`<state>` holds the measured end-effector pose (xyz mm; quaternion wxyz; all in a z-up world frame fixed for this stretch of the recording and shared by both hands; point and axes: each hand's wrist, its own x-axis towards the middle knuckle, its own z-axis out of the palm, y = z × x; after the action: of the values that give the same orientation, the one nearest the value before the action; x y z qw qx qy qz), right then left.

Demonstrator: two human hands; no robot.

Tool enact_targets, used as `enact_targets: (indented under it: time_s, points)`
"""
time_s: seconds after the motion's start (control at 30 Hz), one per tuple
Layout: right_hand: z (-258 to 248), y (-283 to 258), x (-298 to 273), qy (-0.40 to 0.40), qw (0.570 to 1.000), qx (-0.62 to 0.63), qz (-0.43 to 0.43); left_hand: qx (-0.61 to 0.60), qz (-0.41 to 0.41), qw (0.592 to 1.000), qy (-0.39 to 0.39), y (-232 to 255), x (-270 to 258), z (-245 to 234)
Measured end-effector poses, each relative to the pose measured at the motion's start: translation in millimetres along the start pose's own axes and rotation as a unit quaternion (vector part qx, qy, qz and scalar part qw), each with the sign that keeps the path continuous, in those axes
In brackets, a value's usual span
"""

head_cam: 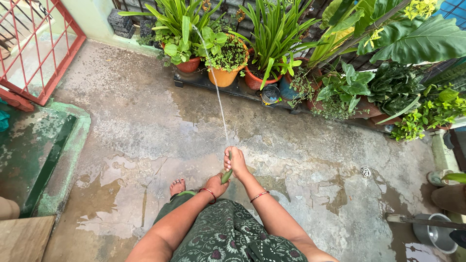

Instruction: The person waters potted plants on a balcony by holding a green garden hose and directing the stream of water into various pots.

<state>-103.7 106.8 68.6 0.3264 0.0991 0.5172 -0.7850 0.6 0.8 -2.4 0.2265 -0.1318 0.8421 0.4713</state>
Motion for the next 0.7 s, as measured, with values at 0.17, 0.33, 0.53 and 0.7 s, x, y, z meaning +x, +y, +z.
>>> enact_targets:
  time_s: [0.17,0.33,0.53,0.7]
  points:
    - [-1.2,0.2,-0.4,-0.003,1.0,0.0,0.001,0.006,-0.007,1.0,-0.005,4.1,-3.3,-2.6]
    - [-2.9,1.5,-1.0,-0.005,1.0,0.002,-0.002,0.011,-0.012,1.0,-0.007,7.1,-6.9,-3.7]
    - [-3.7,2.2,-3.5,0.0,1.0,0.006,0.002,0.02,-0.013,1.0,-0.021,6.3,-7.5,-2.8]
    - [-4.7,3.4,-3.9,0.005,1.0,0.01,0.01,0.025,-0.016,0.999,-0.016,5.1,-9.4,-1.3]
